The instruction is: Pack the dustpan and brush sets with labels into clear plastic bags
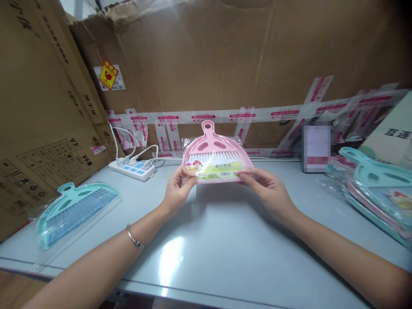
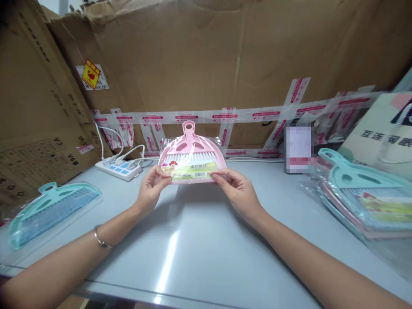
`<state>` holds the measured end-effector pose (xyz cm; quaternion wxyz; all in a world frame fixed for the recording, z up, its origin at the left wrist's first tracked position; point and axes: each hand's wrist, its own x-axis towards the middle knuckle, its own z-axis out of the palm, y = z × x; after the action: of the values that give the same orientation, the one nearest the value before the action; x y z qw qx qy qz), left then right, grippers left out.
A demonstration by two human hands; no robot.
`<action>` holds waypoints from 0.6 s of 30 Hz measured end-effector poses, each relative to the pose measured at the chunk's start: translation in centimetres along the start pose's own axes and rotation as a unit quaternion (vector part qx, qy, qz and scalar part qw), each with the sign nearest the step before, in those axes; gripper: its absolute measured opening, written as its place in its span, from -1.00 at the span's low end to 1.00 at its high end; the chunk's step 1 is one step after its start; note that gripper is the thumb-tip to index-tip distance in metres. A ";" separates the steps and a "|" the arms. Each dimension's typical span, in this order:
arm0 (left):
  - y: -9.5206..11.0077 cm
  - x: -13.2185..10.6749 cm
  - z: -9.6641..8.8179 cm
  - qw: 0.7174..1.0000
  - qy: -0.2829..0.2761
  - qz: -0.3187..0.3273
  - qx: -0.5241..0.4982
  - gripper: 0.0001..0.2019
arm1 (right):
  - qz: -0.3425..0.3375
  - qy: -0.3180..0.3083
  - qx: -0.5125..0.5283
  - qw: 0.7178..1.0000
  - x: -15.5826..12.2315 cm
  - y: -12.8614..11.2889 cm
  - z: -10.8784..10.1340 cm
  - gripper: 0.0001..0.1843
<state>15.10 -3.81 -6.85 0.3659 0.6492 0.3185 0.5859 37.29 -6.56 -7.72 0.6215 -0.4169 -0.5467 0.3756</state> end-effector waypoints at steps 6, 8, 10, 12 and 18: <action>-0.2 -0.2 0.2 0.999 0.025 0.011 -0.034 -0.84 | 0.004 -0.034 0.085 0.996 -0.3 0.2 0.5 0.06; -0.2 -0.2 0.3 0.998 0.039 0.002 -0.046 -0.91 | 0.031 -0.034 0.093 0.995 -0.3 0.1 0.5 0.22; -0.2 -0.2 0.4 0.995 0.058 -0.025 -0.079 -0.80 | 0.074 -0.023 0.097 0.992 -0.3 0.1 0.5 0.26; -0.2 -0.2 0.5 0.988 0.072 -0.063 -0.124 -0.53 | 0.111 -0.024 0.099 0.989 -0.1 0.3 0.3 0.18; -0.3 -0.1 0.6 0.970 0.010 -0.186 -0.155 -0.60 | 0.139 -0.026 0.094 0.986 0.2 1.4 0.4 -0.43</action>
<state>15.74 -3.77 -7.15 0.5611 0.5082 0.3427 0.5564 36.86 -5.84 -8.94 0.5854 -0.4188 -0.4619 0.5182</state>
